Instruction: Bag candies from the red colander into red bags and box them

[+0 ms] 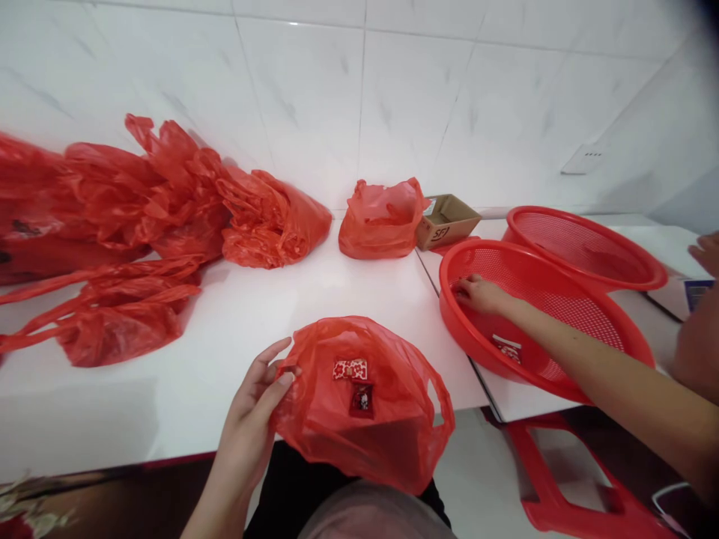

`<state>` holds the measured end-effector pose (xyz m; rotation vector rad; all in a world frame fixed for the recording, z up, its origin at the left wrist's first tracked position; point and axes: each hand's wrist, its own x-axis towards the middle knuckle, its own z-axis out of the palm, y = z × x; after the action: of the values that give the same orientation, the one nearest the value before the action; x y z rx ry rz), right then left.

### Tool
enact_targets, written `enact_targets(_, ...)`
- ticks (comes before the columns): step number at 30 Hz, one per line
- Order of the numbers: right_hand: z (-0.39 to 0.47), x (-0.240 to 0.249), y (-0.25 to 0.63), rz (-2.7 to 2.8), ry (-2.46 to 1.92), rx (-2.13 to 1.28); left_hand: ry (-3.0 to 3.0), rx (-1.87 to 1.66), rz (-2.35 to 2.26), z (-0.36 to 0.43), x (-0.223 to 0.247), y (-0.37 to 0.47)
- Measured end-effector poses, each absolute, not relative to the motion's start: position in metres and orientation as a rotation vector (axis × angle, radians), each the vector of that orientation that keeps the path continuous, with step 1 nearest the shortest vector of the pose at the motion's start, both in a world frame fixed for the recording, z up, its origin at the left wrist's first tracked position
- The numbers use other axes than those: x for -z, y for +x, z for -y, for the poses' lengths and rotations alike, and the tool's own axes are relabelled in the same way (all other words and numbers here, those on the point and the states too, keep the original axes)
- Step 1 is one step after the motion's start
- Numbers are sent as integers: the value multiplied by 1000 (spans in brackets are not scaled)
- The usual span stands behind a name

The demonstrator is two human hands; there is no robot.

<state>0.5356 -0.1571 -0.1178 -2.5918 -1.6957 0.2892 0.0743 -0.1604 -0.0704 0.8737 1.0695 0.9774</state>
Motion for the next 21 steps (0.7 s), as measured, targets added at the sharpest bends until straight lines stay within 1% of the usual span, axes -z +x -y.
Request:
enact_targets(5, 152, 80, 543, 1308, -2432, -487, 901, -978, -1080, 161, 70, 74)
enact_targets(8, 164, 45, 534, 1181, -2209, -666, 912, -966, -1086, 159, 71, 72)
enact_targets(12, 186, 1, 479, 950, -1676, -1014, 898, -957, -1062, 155, 74, 72)
enact_targets(14, 193, -11, 438, 955, -1528, -1107, 896, -945, -1038, 153, 77, 74)
enact_targets(17, 196, -5, 376, 1121, -1394, -1335, 913, -936, -976, 152, 80, 78)
enact_targets(21, 187, 34, 318, 1342, -1319, -1615, 975, -972, -862, 150, 81, 78)
